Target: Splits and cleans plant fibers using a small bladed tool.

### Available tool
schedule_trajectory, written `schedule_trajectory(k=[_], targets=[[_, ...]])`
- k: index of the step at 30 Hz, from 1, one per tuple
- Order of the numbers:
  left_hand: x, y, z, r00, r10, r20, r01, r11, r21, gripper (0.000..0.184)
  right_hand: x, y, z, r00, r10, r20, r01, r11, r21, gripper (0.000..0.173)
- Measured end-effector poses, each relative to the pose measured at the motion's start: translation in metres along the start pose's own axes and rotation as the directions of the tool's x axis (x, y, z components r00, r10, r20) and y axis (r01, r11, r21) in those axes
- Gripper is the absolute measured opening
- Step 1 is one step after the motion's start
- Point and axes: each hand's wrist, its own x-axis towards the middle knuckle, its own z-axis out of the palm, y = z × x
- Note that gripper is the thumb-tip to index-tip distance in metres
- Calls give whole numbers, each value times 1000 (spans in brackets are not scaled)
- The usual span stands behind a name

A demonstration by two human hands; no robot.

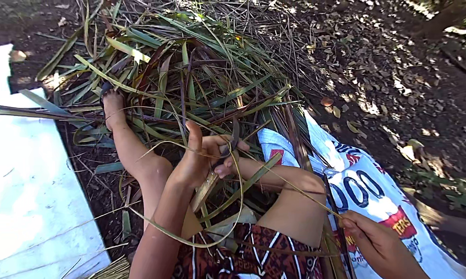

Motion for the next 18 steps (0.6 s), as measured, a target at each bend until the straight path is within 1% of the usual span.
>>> schedule_trajectory(k=[3, 5, 7, 8, 9, 10, 11, 12, 13, 14, 15, 16, 17, 18], targets=[[-7, 17, -6, 999, 18, -50, -16, 999, 34, 104, 2, -4, -5, 999, 23, 34, -22, 1000, -20, 44], [-13, 25, -13, 999, 30, -44, -27, 998, 63, 105, 2, -3, -8, 998, 35, 56, -33, 999, -36, 42], [-23, 38, -20, 990, 76, -120, -65, 994, 93, 103, 3, -1, -9, 995, 77, 71, -72, 995, -72, 40], [-29, 46, -24, 979, 101, -175, -80, 989, 125, 105, 11, -8, -10, 989, 126, 82, -119, 989, -88, 38], [-33, 53, -26, 968, 121, -219, -94, 987, 130, 107, 30, -27, -9, 976, 196, 95, -188, 978, -91, 33], [-38, 59, -26, 956, 127, -263, -97, 988, 124, 109, 60, -57, -6, 962, 254, 96, -247, 966, -78, 28], [-42, 63, -27, 947, 130, -294, -100, 988, 116, 111, 93, -82, 6, 975, 218, 38, -217, 975, -48, 23], [-45, 66, -27, 942, 129, -310, -100, 989, 109, 111, 114, -95, 18, 995, 101, -6, -101, 993, 56, 20], [-46, 67, -28, 937, 128, -325, -96, 989, 112, 111, 126, -102, 24, 1000, 13, 11, -14, 986, 166, 20], [-46, 67, -27, 931, 130, -341, -93, 988, 122, 110, 133, -116, 21, 991, 6, 136, -37, 973, 229, 21], [-46, 68, -26, 933, 129, -335, -91, 988, 127, 106, 143, -141, 9, 949, 76, 307, -155, 958, 243, 24], [-46, 68, -24, 943, 129, -308, -95, 988, 123, 102, 151, -167, 0, 902, 162, 401, -268, 936, 227, 23], [-46, 68, -22, 952, 134, -276, -102, 987, 127, 96, 152, -176, -5, 865, 221, 451, -346, 913, 216, 22], [-46, 69, -20, 958, 135, -254, -105, 986, 130, 90, 145, -169, -5, 837, 252, 485, -396, 891, 220, 22]])
